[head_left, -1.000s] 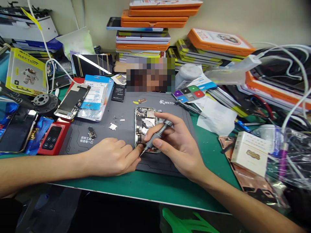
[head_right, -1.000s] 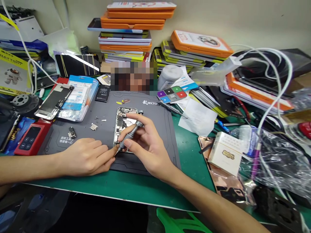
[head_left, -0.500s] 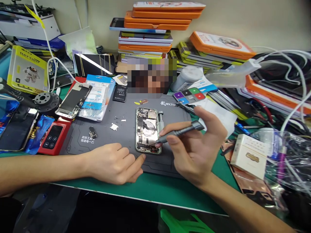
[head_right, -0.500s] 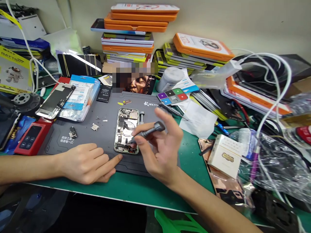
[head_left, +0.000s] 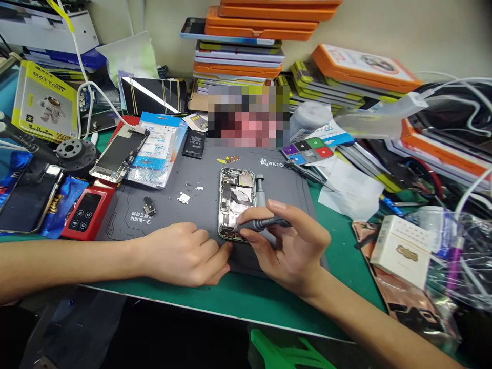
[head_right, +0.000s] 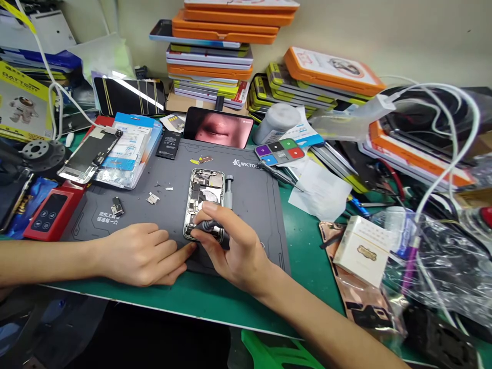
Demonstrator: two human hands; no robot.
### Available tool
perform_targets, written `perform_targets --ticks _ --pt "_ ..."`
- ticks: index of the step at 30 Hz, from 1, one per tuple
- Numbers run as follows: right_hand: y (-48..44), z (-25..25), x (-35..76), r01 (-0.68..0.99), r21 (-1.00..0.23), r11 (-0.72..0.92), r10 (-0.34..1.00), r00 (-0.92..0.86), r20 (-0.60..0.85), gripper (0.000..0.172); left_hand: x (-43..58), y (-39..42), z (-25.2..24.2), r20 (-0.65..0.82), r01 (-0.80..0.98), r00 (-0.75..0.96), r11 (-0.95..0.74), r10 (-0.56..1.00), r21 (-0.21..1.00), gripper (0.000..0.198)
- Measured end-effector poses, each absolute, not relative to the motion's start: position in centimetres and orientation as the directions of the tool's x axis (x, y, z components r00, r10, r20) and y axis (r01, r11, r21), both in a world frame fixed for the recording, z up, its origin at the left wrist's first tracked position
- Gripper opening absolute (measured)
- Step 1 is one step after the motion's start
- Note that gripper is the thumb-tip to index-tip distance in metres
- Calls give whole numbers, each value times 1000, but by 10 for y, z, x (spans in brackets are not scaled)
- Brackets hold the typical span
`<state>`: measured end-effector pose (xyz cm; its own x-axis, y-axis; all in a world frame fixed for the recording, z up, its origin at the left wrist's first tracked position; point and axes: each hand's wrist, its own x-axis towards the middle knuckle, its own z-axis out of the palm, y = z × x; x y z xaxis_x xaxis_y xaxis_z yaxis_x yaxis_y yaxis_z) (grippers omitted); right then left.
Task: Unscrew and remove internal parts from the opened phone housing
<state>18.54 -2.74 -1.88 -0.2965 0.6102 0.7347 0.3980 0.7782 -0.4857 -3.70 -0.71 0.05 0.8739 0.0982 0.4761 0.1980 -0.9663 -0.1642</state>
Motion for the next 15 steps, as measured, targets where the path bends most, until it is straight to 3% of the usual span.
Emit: perform_targets --ticks 15 --pt "-31 -9 192 413 -449 792 599 -389 700 74 -37 -7 -1 466 190 879 -971 101 -147 27"
